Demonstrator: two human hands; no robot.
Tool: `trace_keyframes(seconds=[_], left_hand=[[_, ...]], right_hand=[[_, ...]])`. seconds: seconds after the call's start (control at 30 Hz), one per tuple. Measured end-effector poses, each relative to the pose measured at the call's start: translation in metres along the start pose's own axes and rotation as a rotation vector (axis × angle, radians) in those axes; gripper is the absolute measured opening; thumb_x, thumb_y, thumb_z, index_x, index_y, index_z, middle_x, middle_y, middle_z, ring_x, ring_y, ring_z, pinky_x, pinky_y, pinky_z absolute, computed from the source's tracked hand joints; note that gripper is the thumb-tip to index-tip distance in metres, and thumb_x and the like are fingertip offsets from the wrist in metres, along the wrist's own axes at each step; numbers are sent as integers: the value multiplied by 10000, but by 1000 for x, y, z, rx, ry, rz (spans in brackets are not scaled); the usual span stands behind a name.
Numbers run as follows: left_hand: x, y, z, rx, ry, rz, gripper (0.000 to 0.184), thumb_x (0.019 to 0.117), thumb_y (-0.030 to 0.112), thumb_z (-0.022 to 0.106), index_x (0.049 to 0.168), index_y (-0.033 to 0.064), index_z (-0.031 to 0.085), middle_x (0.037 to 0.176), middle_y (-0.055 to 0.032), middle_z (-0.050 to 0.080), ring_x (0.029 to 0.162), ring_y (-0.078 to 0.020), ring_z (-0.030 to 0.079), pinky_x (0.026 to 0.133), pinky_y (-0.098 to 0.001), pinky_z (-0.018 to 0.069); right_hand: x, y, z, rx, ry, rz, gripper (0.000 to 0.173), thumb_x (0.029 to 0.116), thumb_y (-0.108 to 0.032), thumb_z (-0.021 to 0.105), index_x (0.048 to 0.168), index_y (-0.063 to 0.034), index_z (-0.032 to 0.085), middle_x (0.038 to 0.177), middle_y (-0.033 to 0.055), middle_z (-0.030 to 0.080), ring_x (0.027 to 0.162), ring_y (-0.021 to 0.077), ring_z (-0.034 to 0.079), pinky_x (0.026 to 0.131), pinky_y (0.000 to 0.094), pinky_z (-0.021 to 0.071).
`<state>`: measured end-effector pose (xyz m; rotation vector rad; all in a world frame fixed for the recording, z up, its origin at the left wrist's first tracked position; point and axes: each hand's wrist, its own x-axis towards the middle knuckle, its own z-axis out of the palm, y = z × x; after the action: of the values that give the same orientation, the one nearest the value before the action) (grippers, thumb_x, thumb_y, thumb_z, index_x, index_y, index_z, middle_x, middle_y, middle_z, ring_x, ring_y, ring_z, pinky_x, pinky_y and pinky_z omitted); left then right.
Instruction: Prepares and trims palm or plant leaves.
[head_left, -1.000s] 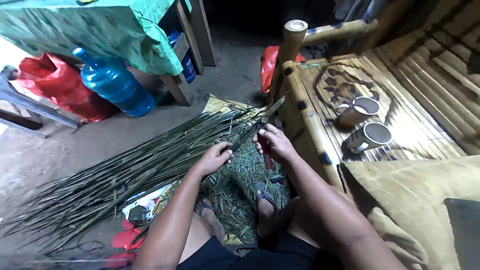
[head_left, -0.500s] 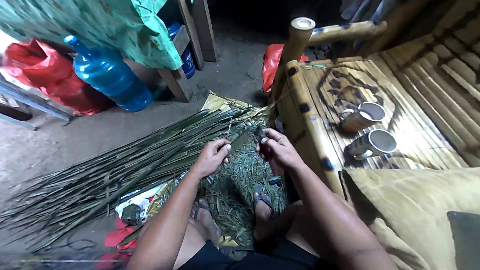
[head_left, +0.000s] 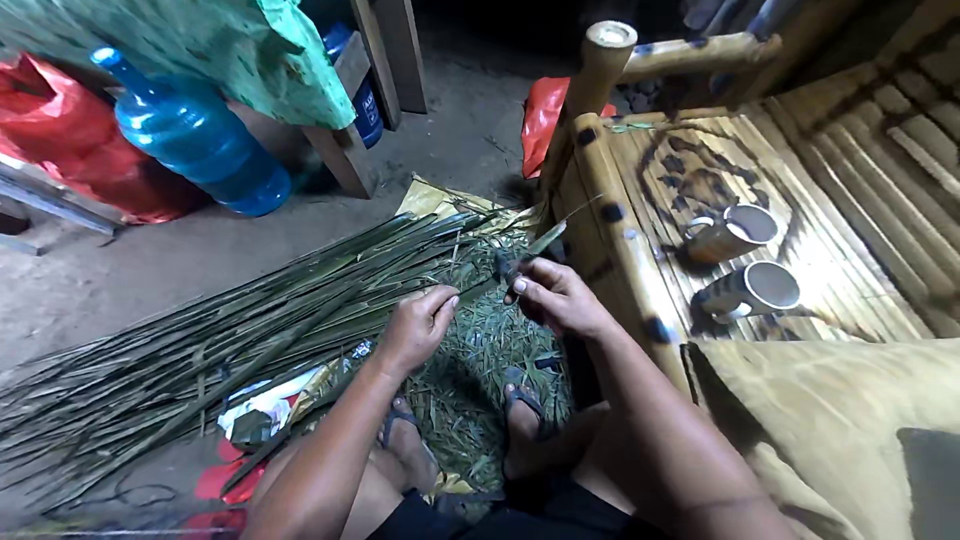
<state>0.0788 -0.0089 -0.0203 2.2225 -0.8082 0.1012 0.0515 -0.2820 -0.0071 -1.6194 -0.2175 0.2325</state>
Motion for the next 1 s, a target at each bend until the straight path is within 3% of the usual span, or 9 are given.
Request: trace_keyframes(seconds=[0.1,0.3,0.37,0.47,0.6,0.73,0.87,1.0], left_hand=[[-11,-3,-4,6,-6,9,267,1049,164,512,1103,31,738,1044,-95,742,942,-144,715,875,-327,582],[-30,-13,-11,22,-32,-55,281,1052,178,500,1105,33,735,1023,-98,740,911,-151,710,854,-342,581],[-31,-17,-15,7,-44,-114,294,1060,197,484,1111,41,729,974,-77,727,843,-124,687,806,-319,576],[-26,-20,-19,-103,-96,-207,289,1063,221,458,1067,57,697,813,-26,637,689,-76,588,666,-270,522],[-13,-14,-24,-351,-249,-359,232,1071,204,495,1032,64,675,767,-3,587,624,-71,537,595,-252,481],[-5,-6,-26,-625,-397,-512,199,1079,173,488,1043,73,656,677,28,542,521,-32,479,492,-172,420],[-5,-16,-27,-812,-459,-542,193,1066,170,476,1024,99,651,646,47,506,490,-8,450,461,-140,392],[-5,-17,-31,-786,-501,-549,192,1059,161,482,995,105,655,625,59,501,483,-6,448,460,-140,389]], right_hand=[[3,-2,-11,73,69,-31,299,1050,-218,538,1293,-56,599,899,73,729,530,75,563,477,225,487],[1,-10,-31,144,300,-28,383,1078,-245,494,1447,-149,527,921,45,693,578,92,586,495,237,517],[-1,-14,-33,164,341,-54,395,1084,-249,480,1470,-166,491,935,44,708,569,90,594,480,227,514],[-2,-16,-21,138,294,-56,424,1067,-269,495,1479,-168,477,890,50,703,572,106,610,482,251,533],[-1,-3,12,130,115,-18,397,1048,-265,514,1404,-92,522,827,68,697,602,129,635,542,287,561],[2,12,29,66,-124,-75,338,1071,-213,500,1337,-30,600,854,67,714,592,86,603,542,246,524],[5,11,20,80,-100,-135,354,1063,-201,524,1367,-47,620,836,78,699,577,93,587,523,236,517],[5,8,12,77,10,-155,373,1057,-201,535,1399,-66,598,817,52,686,579,91,587,529,244,529]])
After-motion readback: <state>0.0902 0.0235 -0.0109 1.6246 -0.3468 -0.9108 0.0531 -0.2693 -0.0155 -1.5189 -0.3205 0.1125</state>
